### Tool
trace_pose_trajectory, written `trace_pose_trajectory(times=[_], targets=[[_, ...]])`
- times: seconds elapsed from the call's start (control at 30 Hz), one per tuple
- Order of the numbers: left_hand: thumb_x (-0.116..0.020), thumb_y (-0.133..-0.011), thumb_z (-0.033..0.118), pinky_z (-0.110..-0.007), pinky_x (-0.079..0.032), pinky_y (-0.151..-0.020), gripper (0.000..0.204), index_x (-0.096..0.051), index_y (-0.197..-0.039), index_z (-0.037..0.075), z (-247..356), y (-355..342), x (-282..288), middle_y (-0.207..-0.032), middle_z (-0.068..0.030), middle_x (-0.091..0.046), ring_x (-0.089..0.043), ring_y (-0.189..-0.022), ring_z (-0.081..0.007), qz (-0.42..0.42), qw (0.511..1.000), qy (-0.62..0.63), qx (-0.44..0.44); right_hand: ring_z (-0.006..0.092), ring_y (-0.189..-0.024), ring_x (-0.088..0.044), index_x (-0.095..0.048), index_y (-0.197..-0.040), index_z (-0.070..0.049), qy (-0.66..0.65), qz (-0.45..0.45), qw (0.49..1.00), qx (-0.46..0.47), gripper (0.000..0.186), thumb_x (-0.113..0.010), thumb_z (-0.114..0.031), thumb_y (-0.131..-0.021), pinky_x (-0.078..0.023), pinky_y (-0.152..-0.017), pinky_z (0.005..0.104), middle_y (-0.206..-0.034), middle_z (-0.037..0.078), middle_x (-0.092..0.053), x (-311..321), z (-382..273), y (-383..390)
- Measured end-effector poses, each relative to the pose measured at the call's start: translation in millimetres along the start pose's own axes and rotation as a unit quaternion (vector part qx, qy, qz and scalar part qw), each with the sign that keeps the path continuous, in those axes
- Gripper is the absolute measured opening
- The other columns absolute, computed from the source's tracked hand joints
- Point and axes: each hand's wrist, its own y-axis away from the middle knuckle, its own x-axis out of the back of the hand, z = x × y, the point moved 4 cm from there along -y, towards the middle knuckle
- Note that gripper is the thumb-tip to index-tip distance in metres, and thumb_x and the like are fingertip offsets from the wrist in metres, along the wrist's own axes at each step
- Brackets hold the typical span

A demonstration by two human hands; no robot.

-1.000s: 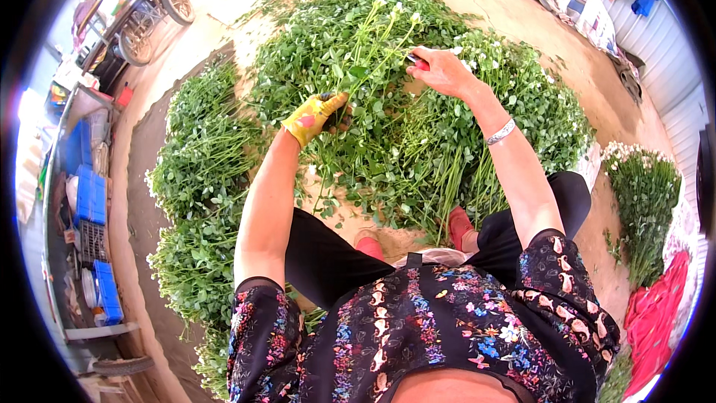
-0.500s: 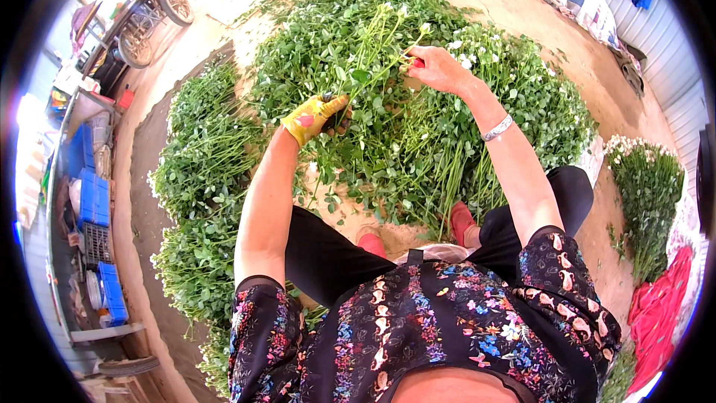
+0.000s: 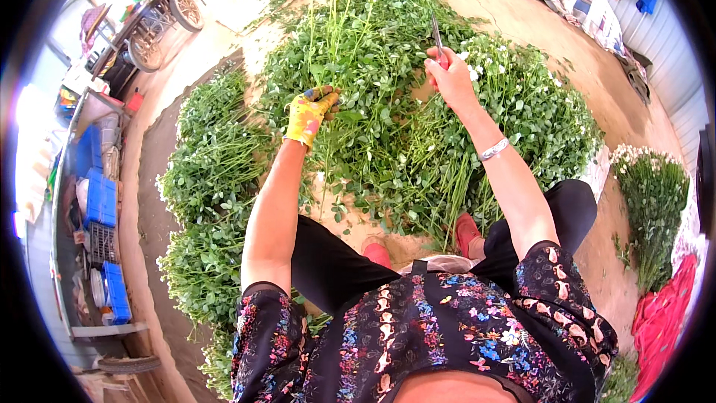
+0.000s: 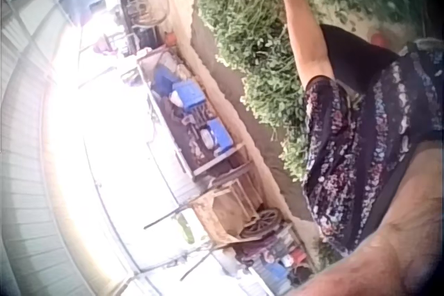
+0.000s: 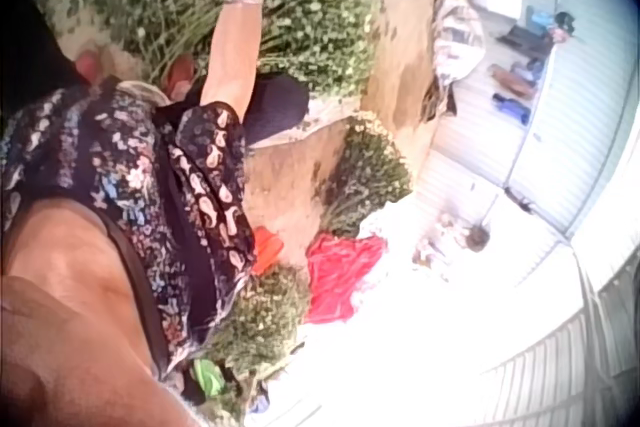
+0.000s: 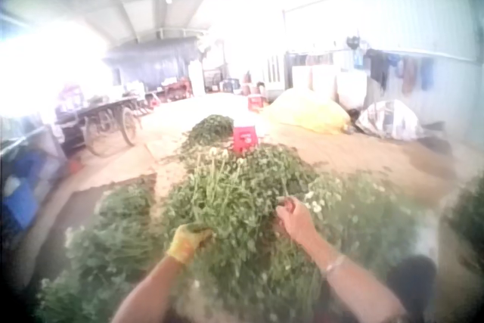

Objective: The person trims the stems of flowers using shears and removes leaves from the lower part of the stems by hand.

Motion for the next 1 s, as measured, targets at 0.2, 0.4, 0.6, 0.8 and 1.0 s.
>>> trace_pose_trajectory(times=[0.2,0.4,0.6,0.8,1.0], targets=[[-0.068,-0.085,0.02,-0.022,-0.046,-0.057,0.03,-0.064,-0.109,0.002,4,0,-13,-0.084,-0.0016,-0.066,-0.059,-0.068,-0.008,0.002,0.995,-0.096,-0.004,0.0156,-0.06,-0.059,-0.056,-0.11,-0.004,0.21,0.044,0.935,0.282,0.033,-0.065,-0.012,-0.079,-0.05,-0.049,0.0295,-0.082,0.009,-0.06,-35,-63,-13],[-0.068,-0.085,0.016,-0.023,-0.049,-0.055,0.034,-0.059,-0.112,-0.001,3,0,-25,-0.09,-0.005,-0.067,-0.062,-0.068,-0.0109,-0.05,0.997,-0.059,0.011,0.0281,-0.063,-0.064,-0.044,-0.123,-0.013,0.305,-0.009,0.915,0.265,0.044,-0.061,-0.014,-0.083,-0.052,-0.053,0.039,-0.081,0.015,-0.063,-58,-48,-33],[-0.069,-0.084,0.018,-0.024,-0.047,-0.054,0.031,-0.063,-0.11,0.001,-3,-1,-18,-0.085,-0.0048,-0.067,-0.061,-0.066,-0.0101,-0.029,0.997,-0.062,0.025,0.018,-0.056,-0.059,-0.054,-0.113,-0.009,0.232,0.135,0.931,0.247,0.03,-0.061,-0.008,-0.084,-0.049,-0.045,0.0291,-0.075,0.009,-0.063,-22,-49,-49],[-0.07,-0.082,0.02,-0.023,-0.046,-0.059,0.026,-0.068,-0.102,0.003,-10,-11,-1,-0.08,-0.0039,-0.068,-0.061,-0.066,-0.0103,0.052,0.985,-0.159,-0.047,0.0231,-0.07,-0.063,-0.054,-0.115,-0.002,0.189,0.187,0.953,0.146,0.038,-0.065,-0.011,-0.08,-0.052,-0.067,0.034,-0.081,0.012,-0.064,29,-48,-50],[-0.069,-0.082,0.017,-0.025,-0.047,-0.064,0.024,-0.067,-0.101,0.002,-4,-14,-6,-0.083,-0.0065,-0.069,-0.06,-0.069,-0.0119,0.09,0.976,-0.155,-0.121,0.0168,-0.072,-0.061,-0.054,-0.118,-0.003,0.123,0.091,0.979,0.133,0.042,-0.067,-0.009,-0.078,-0.053,-0.069,0.0274,-0.092,0.008,-0.064,-6,-26,-28]])
